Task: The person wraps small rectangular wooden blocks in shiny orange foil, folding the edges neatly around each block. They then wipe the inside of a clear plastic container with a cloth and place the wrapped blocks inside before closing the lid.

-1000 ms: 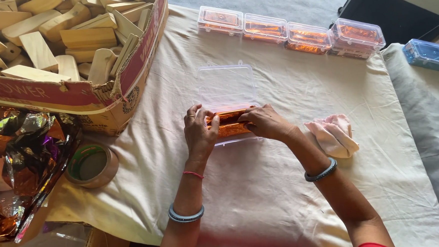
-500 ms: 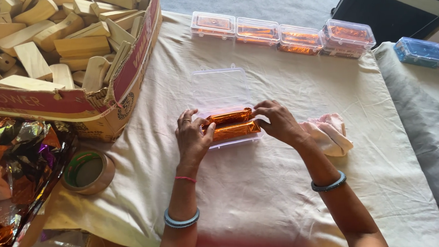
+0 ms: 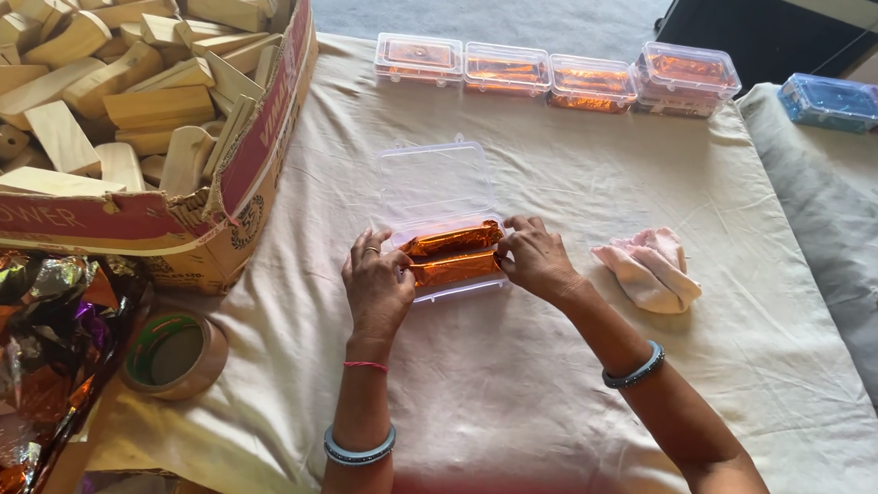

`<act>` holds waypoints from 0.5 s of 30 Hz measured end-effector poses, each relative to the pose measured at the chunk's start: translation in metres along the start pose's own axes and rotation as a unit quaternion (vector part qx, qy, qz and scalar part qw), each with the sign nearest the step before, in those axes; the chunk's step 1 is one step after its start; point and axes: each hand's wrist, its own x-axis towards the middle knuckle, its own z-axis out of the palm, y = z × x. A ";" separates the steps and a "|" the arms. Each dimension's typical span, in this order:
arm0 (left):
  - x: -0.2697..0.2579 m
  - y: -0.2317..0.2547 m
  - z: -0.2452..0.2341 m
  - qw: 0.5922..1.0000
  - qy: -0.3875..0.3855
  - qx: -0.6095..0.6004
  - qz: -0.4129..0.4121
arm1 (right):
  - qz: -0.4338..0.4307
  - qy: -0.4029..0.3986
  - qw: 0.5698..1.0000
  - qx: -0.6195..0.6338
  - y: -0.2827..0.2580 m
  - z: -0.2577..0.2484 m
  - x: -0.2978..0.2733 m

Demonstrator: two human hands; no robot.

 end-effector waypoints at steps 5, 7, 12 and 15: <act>0.000 0.007 -0.012 1.000 0.004 -0.020 -0.004 | -0.029 0.038 0.999 0.005 0.006 -0.001 -0.006; 0.001 0.005 -0.011 0.996 0.041 -0.083 -0.005 | -0.026 0.064 0.993 0.091 0.024 0.009 -0.003; 0.006 0.002 0.001 0.969 0.049 -0.214 -0.113 | 0.004 0.100 0.959 0.266 0.043 0.014 -0.011; 0.010 0.004 0.018 0.952 -0.017 -0.262 -0.156 | 0.024 0.040 0.930 0.366 0.038 0.005 -0.024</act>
